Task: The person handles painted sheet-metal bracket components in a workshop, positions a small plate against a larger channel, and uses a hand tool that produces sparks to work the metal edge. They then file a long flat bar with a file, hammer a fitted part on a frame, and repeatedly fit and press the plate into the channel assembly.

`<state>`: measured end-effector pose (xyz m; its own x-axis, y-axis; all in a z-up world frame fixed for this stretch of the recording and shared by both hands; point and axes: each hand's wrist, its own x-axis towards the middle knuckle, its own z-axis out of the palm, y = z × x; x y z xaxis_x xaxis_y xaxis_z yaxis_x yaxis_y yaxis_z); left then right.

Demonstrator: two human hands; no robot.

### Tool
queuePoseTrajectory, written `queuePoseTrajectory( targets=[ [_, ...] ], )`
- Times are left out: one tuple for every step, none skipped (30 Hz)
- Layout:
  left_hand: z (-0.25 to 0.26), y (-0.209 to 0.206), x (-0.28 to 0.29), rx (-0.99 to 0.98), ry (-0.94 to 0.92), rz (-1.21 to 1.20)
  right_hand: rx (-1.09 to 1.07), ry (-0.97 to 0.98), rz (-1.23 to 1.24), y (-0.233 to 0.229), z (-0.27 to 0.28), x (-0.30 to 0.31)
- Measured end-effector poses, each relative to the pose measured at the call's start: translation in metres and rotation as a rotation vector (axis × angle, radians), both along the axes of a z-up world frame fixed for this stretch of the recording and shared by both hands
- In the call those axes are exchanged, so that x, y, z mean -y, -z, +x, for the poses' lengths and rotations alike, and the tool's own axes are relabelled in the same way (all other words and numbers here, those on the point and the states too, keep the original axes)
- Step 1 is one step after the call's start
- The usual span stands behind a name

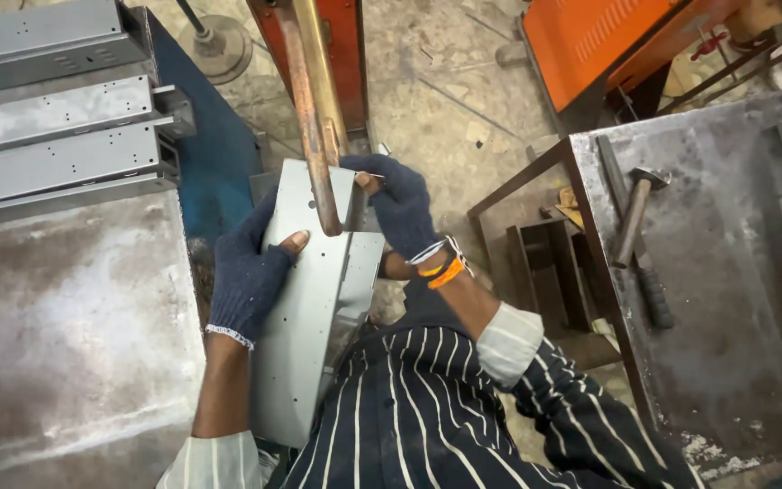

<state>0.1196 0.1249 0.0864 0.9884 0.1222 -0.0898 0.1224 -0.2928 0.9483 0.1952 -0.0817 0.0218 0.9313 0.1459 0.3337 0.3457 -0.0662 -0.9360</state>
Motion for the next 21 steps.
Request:
queuePoseTrajectory(
  targets=[
    [0.0,0.004,0.0,0.0,-0.001,0.001,0.0,-0.001,0.001,0.001,-0.001,-0.004],
    [-0.001,0.007,-0.001,-0.023,-0.027,-0.028,-0.066,0.02,0.073,0.003,-0.003,-0.009],
    [0.0,0.011,0.0,-0.044,-0.051,-0.058,-0.13,0.042,0.143,0.004,-0.003,-0.012],
    [0.001,0.008,-0.001,-0.042,-0.05,-0.058,-0.127,0.043,0.143,-0.001,-0.003,-0.017],
    [0.0,0.006,-0.001,-0.001,-0.03,-0.024,-0.104,0.071,0.134,-0.005,-0.006,-0.021],
    [-0.002,0.003,-0.001,0.04,-0.009,0.01,-0.081,0.099,0.124,-0.009,-0.009,-0.025],
    [-0.001,0.007,-0.002,0.042,-0.01,0.01,-0.08,0.098,0.124,-0.008,-0.008,-0.025],
    [-0.001,0.01,-0.003,0.08,0.003,0.012,-0.106,0.063,0.157,-0.007,-0.008,-0.025],
    [-0.002,0.014,-0.004,0.117,0.016,0.013,-0.134,0.03,0.19,-0.005,-0.008,-0.025],
    [-0.002,0.008,-0.002,0.117,0.016,0.013,-0.133,0.029,0.19,-0.003,-0.006,-0.019],
    [-0.002,0.003,0.0,0.084,-0.005,0.012,-0.154,-0.135,0.248,0.0,-0.004,-0.011],
    [-0.002,-0.003,0.002,0.05,-0.025,0.011,-0.175,-0.3,0.306,0.002,-0.003,-0.003],
    [-0.002,-0.002,0.002,0.053,-0.024,0.011,-0.172,-0.299,0.306,0.004,-0.001,0.005],
    [-0.001,-0.001,0.002,0.074,-0.016,0.027,-0.074,-0.391,0.224,0.006,0.0,0.014],
    [-0.002,0.0,0.001,0.096,-0.012,0.044,0.024,-0.484,0.141,0.008,0.002,0.021],
    [-0.001,-0.002,0.001,0.099,-0.014,0.045,0.027,-0.487,0.141,0.002,-0.002,0.019],
    [-0.002,-0.003,0.001,0.099,-0.01,0.037,0.038,-0.403,-0.027,-0.004,-0.008,0.018],
    [-0.002,-0.004,0.001,0.099,-0.006,0.03,0.048,-0.318,-0.194,-0.009,-0.014,0.018],
    [-0.002,-0.001,0.001,0.101,-0.001,0.029,0.049,-0.313,-0.194,-0.004,-0.015,0.011],
    [-0.002,0.001,0.001,0.092,-0.013,0.03,0.117,-0.233,-0.186,0.002,-0.016,0.005],
    [-0.002,0.003,0.001,0.084,-0.024,0.03,0.187,-0.151,-0.177,0.008,-0.017,-0.002]
  ],
)
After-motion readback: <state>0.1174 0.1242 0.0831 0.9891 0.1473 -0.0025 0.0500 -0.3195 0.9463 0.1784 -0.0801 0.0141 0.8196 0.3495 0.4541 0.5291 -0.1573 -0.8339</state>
